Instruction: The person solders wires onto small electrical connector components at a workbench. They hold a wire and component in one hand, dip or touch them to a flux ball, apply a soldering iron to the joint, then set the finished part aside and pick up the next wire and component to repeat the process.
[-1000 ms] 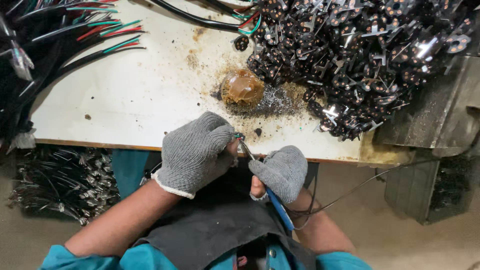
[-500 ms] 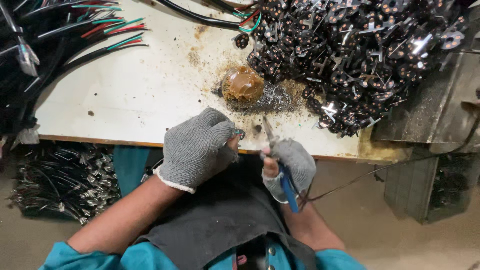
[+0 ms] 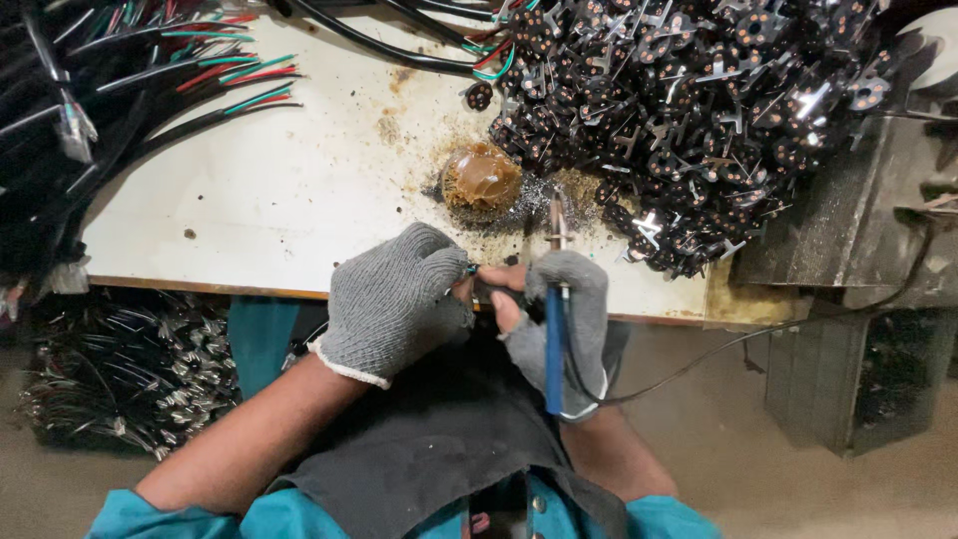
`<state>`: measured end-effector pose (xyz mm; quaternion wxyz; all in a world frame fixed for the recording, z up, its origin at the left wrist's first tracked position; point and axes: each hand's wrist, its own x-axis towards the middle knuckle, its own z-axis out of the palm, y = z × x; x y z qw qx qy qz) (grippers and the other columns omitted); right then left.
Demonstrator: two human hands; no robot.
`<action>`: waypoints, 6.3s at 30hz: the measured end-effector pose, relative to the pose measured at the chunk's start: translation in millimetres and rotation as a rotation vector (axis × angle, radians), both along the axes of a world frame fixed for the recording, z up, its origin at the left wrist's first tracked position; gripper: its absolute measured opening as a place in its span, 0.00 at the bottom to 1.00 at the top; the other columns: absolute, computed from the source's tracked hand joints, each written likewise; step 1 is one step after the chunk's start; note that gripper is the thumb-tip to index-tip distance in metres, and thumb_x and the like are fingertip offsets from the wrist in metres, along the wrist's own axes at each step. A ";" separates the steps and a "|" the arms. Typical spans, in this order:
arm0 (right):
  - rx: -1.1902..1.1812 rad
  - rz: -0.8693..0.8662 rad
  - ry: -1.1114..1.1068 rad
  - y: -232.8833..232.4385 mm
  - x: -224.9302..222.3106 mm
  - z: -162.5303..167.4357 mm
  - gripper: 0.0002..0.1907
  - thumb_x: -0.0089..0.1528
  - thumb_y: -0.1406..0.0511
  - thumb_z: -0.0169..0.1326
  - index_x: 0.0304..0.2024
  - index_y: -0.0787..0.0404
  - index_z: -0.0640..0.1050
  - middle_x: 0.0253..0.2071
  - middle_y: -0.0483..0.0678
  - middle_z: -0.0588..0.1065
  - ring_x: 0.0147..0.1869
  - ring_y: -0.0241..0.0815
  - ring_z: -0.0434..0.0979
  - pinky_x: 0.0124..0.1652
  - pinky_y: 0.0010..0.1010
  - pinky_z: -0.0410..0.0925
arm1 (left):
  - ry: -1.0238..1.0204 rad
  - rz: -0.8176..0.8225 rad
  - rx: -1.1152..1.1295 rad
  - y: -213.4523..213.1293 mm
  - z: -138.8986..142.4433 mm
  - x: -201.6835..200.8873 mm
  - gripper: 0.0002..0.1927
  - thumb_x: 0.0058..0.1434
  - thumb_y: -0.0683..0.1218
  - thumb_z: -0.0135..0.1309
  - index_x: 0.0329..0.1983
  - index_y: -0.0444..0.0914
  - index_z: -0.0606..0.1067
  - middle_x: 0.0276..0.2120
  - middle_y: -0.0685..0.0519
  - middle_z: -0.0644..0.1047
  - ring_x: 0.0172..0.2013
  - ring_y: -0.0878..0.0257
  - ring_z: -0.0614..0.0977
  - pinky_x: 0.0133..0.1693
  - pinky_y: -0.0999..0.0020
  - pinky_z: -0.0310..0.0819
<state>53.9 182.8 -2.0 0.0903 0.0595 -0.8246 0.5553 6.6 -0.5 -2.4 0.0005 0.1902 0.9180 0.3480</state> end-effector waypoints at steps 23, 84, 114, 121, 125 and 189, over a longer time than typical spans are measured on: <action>1.036 -0.335 0.352 66.5 -35.7 0.2 0.22 0.55 0.69 0.72 0.45 0.56 0.72 0.40 0.54 0.78 0.43 0.50 0.81 0.46 0.37 0.73 | 0.045 0.020 0.013 2.7 5.3 -4.4 0.05 0.52 0.47 0.63 0.28 0.44 0.79 0.32 0.53 0.79 0.27 0.52 0.81 0.28 0.57 0.74; 0.431 0.081 0.071 20.3 -33.6 13.8 0.13 0.53 0.70 0.63 0.40 0.54 0.80 0.40 0.51 0.79 0.42 0.51 0.76 0.44 0.37 0.70 | 0.488 -0.247 0.167 8.8 104.5 -64.7 0.08 0.69 0.48 0.63 0.48 0.46 0.78 0.46 0.57 0.79 0.44 0.58 0.82 0.43 0.60 0.77; 0.532 -0.022 0.083 4.8 -28.0 -3.6 0.18 0.45 0.58 0.76 0.32 0.54 0.81 0.33 0.47 0.79 0.42 0.53 0.75 0.45 0.42 0.67 | -0.008 0.421 -0.631 -143.1 76.2 -32.8 0.41 0.48 0.54 0.75 0.62 0.34 0.73 0.25 0.52 0.80 0.24 0.56 0.82 0.27 0.61 0.75; 0.515 -0.039 0.069 2.9 -24.0 -2.0 0.19 0.45 0.58 0.76 0.32 0.57 0.82 0.32 0.49 0.78 0.40 0.51 0.76 0.43 0.40 0.69 | 0.211 0.442 -0.587 -128.8 60.2 -54.2 0.22 0.67 0.53 0.69 0.57 0.38 0.78 0.29 0.50 0.80 0.29 0.54 0.84 0.32 0.62 0.77; 0.155 -0.053 0.001 1.8 -14.5 5.9 0.22 0.55 0.57 0.71 0.44 0.64 0.82 0.40 0.49 0.82 0.41 0.42 0.79 0.43 0.32 0.71 | -0.275 0.164 -0.022 -117.0 68.9 -24.5 0.13 0.59 0.44 0.57 0.48 0.41 0.80 0.31 0.48 0.82 0.26 0.57 0.85 0.30 0.63 0.78; 0.027 -0.010 -0.383 3.4 29.9 4.4 0.07 0.60 0.65 0.67 0.36 0.61 0.81 0.33 0.44 0.80 0.37 0.36 0.79 0.42 0.27 0.71 | -0.441 -0.071 0.498 -15.7 -4.6 27.0 0.08 0.56 0.46 0.63 0.31 0.39 0.76 0.26 0.51 0.76 0.29 0.54 0.80 0.33 0.60 0.73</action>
